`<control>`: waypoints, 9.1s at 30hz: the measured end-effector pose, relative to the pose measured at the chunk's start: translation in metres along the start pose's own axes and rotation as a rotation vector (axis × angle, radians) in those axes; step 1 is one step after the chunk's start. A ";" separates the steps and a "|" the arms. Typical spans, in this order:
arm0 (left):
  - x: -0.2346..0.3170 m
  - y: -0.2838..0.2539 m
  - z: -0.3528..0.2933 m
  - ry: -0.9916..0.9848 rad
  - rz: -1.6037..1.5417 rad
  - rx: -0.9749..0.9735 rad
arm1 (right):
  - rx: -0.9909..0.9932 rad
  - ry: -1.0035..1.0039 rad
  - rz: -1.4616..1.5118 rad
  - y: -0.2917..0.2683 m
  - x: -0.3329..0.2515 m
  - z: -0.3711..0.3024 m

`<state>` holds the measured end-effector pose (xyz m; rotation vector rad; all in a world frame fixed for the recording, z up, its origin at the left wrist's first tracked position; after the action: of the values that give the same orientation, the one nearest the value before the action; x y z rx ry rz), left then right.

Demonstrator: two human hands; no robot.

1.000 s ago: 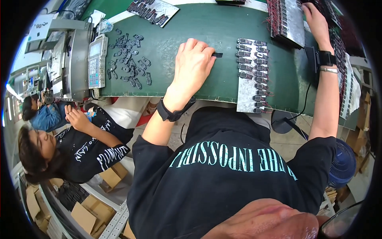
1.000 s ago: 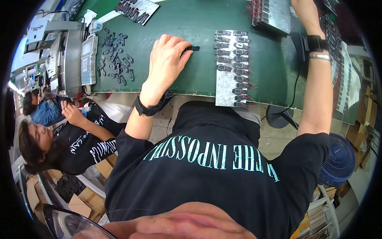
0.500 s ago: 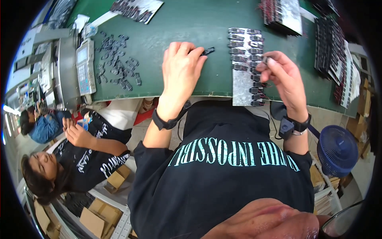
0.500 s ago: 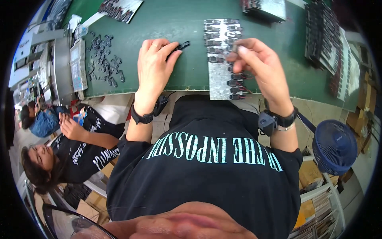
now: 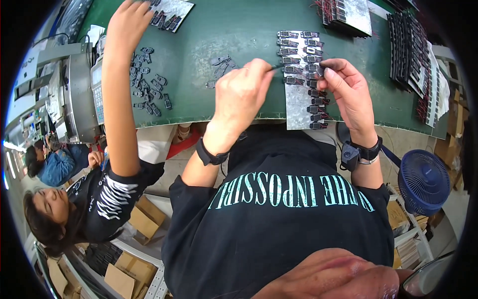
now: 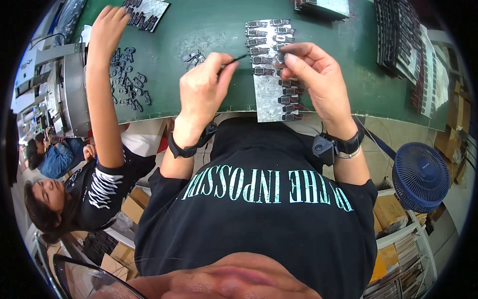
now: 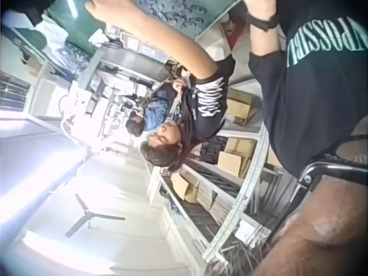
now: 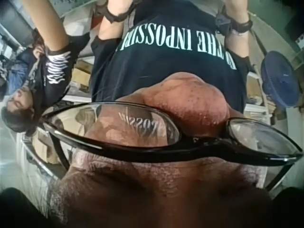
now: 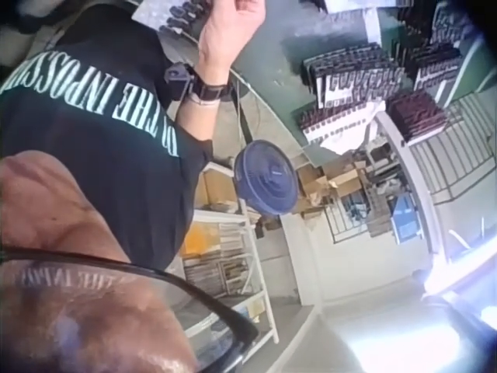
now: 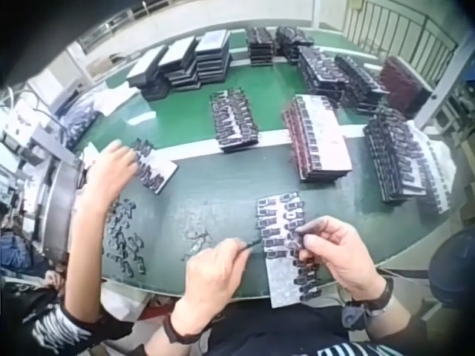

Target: The person picks up a speaker and fits it into a plastic housing before pressing the assembled unit onto a metal plate. They repeat this process, handling the components one at a time and arranging them on the plate.

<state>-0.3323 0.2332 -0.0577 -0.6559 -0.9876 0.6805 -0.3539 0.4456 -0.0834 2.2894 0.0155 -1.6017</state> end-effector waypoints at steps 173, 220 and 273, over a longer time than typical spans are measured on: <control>-0.025 -0.015 -0.030 -0.160 0.258 -0.053 | 0.266 -0.265 -0.803 -0.065 -0.052 -0.030; -0.065 -0.031 0.001 -0.118 0.062 -0.010 | 0.544 -0.799 -1.772 -0.112 -0.153 0.180; 0.004 0.027 -0.015 -0.513 -0.987 -0.003 | 0.058 -0.101 -0.322 0.029 -0.003 -0.001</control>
<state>-0.3233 0.2496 -0.0818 0.0717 -1.6045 -0.0517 -0.3480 0.4187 -0.0725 2.3381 0.3326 -1.8947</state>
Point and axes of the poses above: each hand's wrist, its own z-axis towards the middle knuckle, its own y-axis out of the palm, x = y × z, the point moved 5 cm from there along z, towards the middle knuckle, and after that the axes turned 5 degrees about -z, right-handed, at the moved point
